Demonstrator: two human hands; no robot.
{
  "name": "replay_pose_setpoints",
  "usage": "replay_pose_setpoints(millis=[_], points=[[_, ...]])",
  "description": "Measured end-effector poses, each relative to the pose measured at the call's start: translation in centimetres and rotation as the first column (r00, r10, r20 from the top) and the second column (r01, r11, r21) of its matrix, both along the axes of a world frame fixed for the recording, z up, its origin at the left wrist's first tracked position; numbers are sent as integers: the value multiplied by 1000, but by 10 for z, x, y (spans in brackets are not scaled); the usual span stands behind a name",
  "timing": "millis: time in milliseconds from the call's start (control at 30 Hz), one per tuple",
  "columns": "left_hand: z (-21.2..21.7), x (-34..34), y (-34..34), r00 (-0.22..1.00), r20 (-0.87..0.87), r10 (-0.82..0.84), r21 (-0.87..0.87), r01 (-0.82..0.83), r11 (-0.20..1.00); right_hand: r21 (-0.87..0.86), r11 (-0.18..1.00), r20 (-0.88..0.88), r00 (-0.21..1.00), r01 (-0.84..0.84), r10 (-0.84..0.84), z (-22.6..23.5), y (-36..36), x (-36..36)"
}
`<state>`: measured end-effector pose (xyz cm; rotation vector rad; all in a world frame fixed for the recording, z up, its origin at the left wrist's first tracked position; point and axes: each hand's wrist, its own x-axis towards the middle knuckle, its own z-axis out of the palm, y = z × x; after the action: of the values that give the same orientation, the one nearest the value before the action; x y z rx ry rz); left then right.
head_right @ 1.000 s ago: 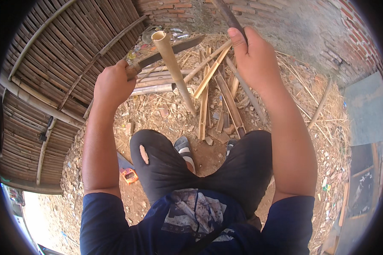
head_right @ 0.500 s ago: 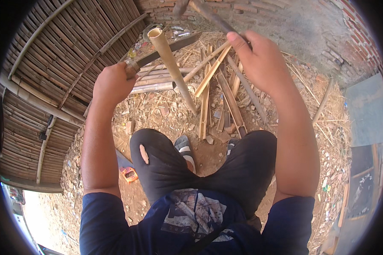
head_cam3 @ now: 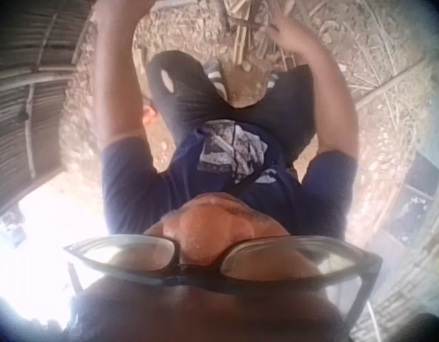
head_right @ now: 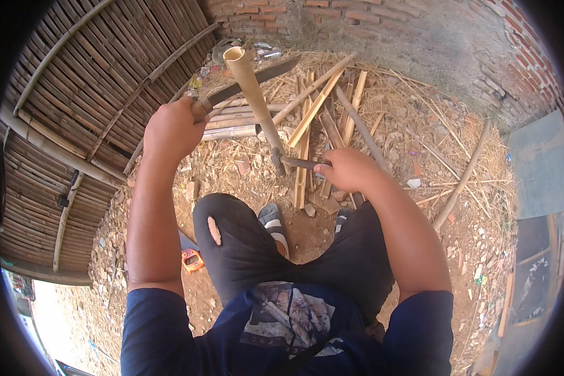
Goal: The person splits bamboo pieces by hitting a knife into the top of the bamboo stalk with a hammer and then pulling the knife down through the length of the bamboo.
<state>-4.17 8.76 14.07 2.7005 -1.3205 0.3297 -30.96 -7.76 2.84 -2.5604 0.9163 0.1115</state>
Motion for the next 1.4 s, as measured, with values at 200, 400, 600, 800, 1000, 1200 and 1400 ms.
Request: replay_pose_setpoints(millis=[200,400,600,800,1000,1200,1400], points=[[-2,5,5,1000,25,14,-9,-14,1000,-57,993,261,961,105,-87,87,-8,-33],[-3,-4,1,1000,18,8,-24,-8,1000,-105,946,704,695,305,-146,116,-6,-12],[-4,-2,-1,1000,13,-17,-21,17,1000,-129,957,443,878,261,-180,58,-12,16],[-10,9,10,1000,3,5,-9,-5,1000,-184,930,687,718,319,-110,103,-15,4],[-8,-2,2,1000,-22,2,-17,-2,1000,-107,932,680,709,347,-186,71,-4,20],[-6,11,5,999,-8,31,-18,-31,999,-157,952,355,915,263,-194,41,-12,13],[-6,8,4,999,-15,38,-20,-39,999,-60,926,744,635,372,-207,82,-21,11]])
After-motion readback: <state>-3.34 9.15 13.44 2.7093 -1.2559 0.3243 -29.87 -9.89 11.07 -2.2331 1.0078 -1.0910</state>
